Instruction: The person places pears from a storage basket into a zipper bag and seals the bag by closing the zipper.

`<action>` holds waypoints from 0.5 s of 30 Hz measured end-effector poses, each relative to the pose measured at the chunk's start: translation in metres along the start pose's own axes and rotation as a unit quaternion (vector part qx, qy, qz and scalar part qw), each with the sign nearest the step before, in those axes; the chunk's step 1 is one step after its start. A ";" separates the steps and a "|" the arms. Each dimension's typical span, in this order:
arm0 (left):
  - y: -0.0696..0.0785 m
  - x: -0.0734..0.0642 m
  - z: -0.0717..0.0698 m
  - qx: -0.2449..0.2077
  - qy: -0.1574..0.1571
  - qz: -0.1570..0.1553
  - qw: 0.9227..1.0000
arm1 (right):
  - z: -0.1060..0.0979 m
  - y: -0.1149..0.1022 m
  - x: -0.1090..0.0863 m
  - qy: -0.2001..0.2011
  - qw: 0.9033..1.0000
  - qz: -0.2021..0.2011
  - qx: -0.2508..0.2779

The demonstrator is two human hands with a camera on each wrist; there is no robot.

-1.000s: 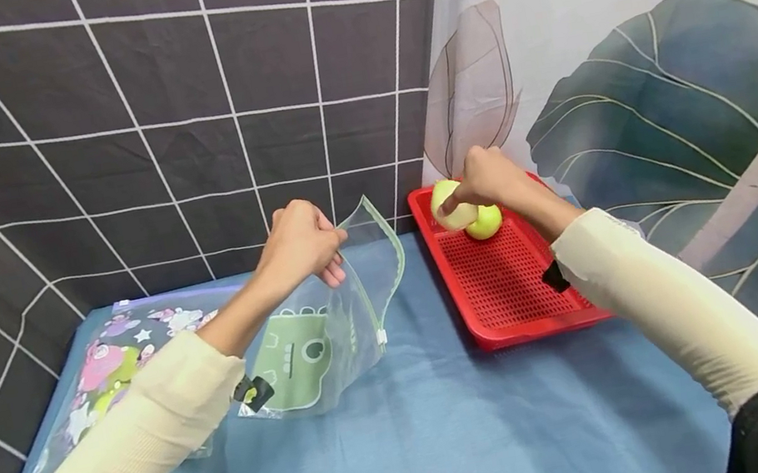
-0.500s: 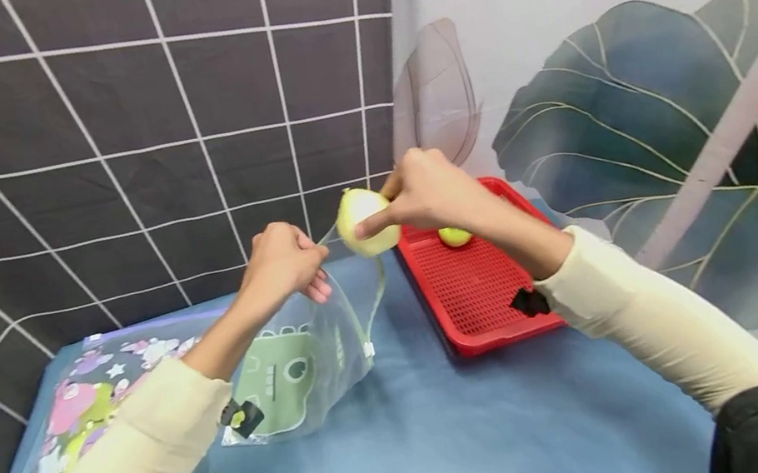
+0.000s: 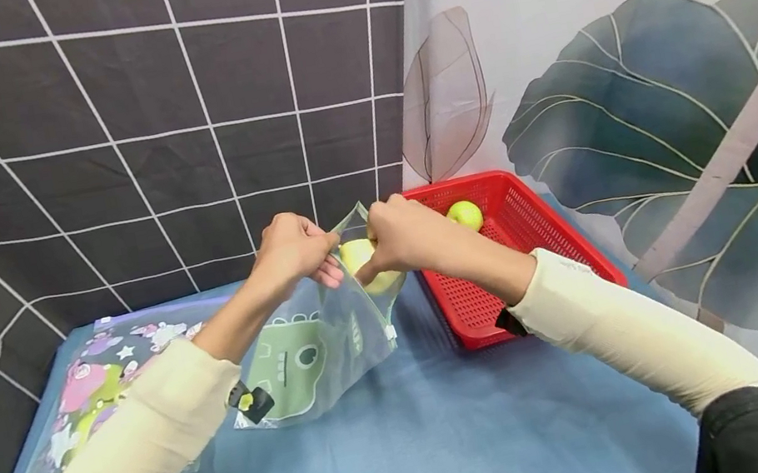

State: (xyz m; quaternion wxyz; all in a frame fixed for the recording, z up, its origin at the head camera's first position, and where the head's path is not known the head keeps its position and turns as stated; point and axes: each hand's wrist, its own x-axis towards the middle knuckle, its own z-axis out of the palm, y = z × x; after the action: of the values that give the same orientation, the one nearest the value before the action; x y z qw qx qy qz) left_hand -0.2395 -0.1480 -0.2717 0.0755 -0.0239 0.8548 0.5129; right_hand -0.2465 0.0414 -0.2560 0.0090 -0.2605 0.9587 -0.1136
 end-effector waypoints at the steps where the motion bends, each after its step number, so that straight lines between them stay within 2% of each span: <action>1: 0.000 0.000 0.001 -0.006 -0.001 -0.001 1.000 | 0.004 -0.001 0.002 0.000 1.000 -0.003 -0.014; 6: 0.000 0.000 0.003 -0.021 0.006 0.006 1.000 | 0.018 -0.004 0.006 -0.008 0.998 -0.022 -0.055; 15: 0.009 0.002 0.000 -0.039 0.016 0.017 0.999 | 0.016 0.003 0.005 -0.011 0.998 -0.042 -0.036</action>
State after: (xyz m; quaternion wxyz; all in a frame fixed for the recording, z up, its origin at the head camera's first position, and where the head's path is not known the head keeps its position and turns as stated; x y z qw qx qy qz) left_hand -0.2426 -0.1432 -0.2642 0.0519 -0.0210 0.8358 0.5461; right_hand -0.2505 0.0378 -0.2721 0.0058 -0.3021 0.9502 -0.0768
